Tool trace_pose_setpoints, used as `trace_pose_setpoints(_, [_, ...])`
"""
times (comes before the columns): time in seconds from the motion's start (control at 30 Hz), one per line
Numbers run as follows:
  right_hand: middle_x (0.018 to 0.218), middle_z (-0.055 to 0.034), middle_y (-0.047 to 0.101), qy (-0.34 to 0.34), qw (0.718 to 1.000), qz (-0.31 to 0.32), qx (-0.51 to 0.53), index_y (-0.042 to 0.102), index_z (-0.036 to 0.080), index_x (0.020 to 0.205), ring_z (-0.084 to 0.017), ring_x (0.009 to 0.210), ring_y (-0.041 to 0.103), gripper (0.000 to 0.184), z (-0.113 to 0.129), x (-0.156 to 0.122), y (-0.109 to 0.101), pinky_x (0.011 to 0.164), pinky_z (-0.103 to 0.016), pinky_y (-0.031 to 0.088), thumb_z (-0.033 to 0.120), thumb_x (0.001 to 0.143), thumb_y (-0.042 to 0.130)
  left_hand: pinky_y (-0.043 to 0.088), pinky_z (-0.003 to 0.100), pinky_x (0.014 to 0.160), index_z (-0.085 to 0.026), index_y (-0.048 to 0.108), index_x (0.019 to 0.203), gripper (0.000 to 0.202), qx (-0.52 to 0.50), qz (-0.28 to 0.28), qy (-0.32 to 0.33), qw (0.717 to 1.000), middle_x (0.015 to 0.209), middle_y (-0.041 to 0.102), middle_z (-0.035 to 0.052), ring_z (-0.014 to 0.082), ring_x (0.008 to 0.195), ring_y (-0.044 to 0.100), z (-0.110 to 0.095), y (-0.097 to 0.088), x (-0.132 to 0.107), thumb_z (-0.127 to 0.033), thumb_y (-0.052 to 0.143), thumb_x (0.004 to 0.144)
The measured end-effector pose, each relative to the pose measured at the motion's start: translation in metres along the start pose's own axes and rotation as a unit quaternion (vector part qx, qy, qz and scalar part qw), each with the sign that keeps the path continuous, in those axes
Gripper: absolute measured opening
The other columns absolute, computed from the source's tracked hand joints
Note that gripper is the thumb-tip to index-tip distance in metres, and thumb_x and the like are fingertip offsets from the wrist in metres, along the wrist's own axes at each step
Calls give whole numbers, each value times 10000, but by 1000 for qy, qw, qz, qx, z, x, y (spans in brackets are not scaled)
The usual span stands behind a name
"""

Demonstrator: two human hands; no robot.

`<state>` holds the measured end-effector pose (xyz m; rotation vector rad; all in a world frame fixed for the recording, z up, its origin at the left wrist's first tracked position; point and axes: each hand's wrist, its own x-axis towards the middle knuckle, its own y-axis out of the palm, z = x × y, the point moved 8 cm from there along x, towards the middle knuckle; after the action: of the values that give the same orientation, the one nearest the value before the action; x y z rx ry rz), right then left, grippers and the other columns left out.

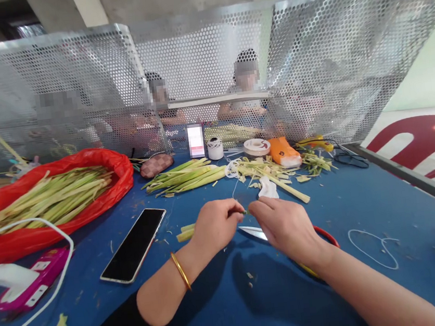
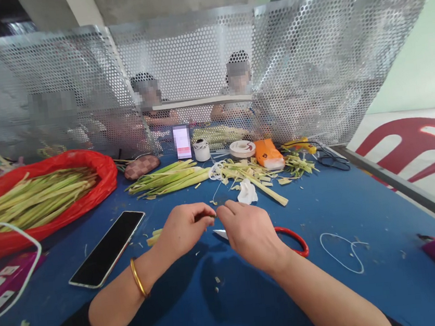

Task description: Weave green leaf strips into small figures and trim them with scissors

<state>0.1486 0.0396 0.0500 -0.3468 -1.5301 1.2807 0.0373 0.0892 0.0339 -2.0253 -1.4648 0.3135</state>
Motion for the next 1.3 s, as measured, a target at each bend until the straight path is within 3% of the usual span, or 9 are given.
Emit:
trace_pose_setpoints(0.1, [745,-47,600,66,986,36,151,628,187,757,-160,655,523,251,-20,4,6,572,-265,311,201,893,418,408,243,556,-213,714,665,154,-42,143,-6,989,593,672,-5,150,562,591,-4,17,-5,-106,604,673])
trace_pose_setpoints(0.17, [683,-12,585,146,935,72,315,597,195,681,-149,637,512,211,-35,5,18,586,-257,345,270,855,505,433,241,556,-191,706,698,113,-130,200,-33,971,619,681,6,139,549,589,-6,22,-8,-126,614,685])
trace_pose_setpoints(0.33, [470,83,376,314,748,65,581,577,207,673,-93,422,287,256,-44,-6,52,450,-235,250,438,768,629,445,221,531,-152,653,792,114,-319,113,-81,938,642,649,5,91,511,541,1,14,-1,-247,674,734])
trace_pose_setpoints(0.57, [681,-16,536,122,957,-42,261,489,221,683,-158,618,472,274,-7,-5,18,597,-270,342,254,942,406,470,232,520,-147,637,752,72,-321,-31,-139,936,606,619,-11,94,492,543,20,13,-1,-209,666,733])
trace_pose_setpoints(0.9, [710,-41,542,33,995,-15,96,570,183,768,-157,594,476,246,3,-4,7,557,-269,318,127,908,375,434,235,526,-194,662,675,111,-95,-12,-59,994,597,647,-1,131,520,578,12,9,-1,-157,576,733])
trace_pose_setpoints(1.03, [733,-40,552,72,980,34,181,595,183,733,-156,647,498,224,-15,0,13,591,-263,342,182,890,434,413,237,499,-189,651,617,109,-90,158,-75,980,534,625,-5,137,492,573,10,22,-7,-146,591,697])
trace_pose_setpoints(1.1, [665,-12,547,140,935,78,316,571,187,676,-138,611,482,216,-28,1,24,578,-249,349,259,868,501,442,243,515,-170,653,669,24,-167,226,-115,953,561,638,0,131,491,576,9,26,-11,-186,650,686])
trace_pose_setpoints(1.23, [457,77,372,296,783,105,537,577,185,691,-95,438,322,243,-37,-7,52,469,-233,291,398,806,579,462,232,539,-132,648,752,135,-315,174,-157,920,609,640,7,93,492,549,10,18,-6,-235,713,692])
trace_pose_setpoints(1.3, [456,81,361,309,769,59,556,596,183,716,-94,431,307,252,-35,-10,54,458,-237,290,418,805,576,455,224,529,-125,635,745,137,-365,104,-176,908,607,628,6,84,487,536,16,16,-3,-226,717,701])
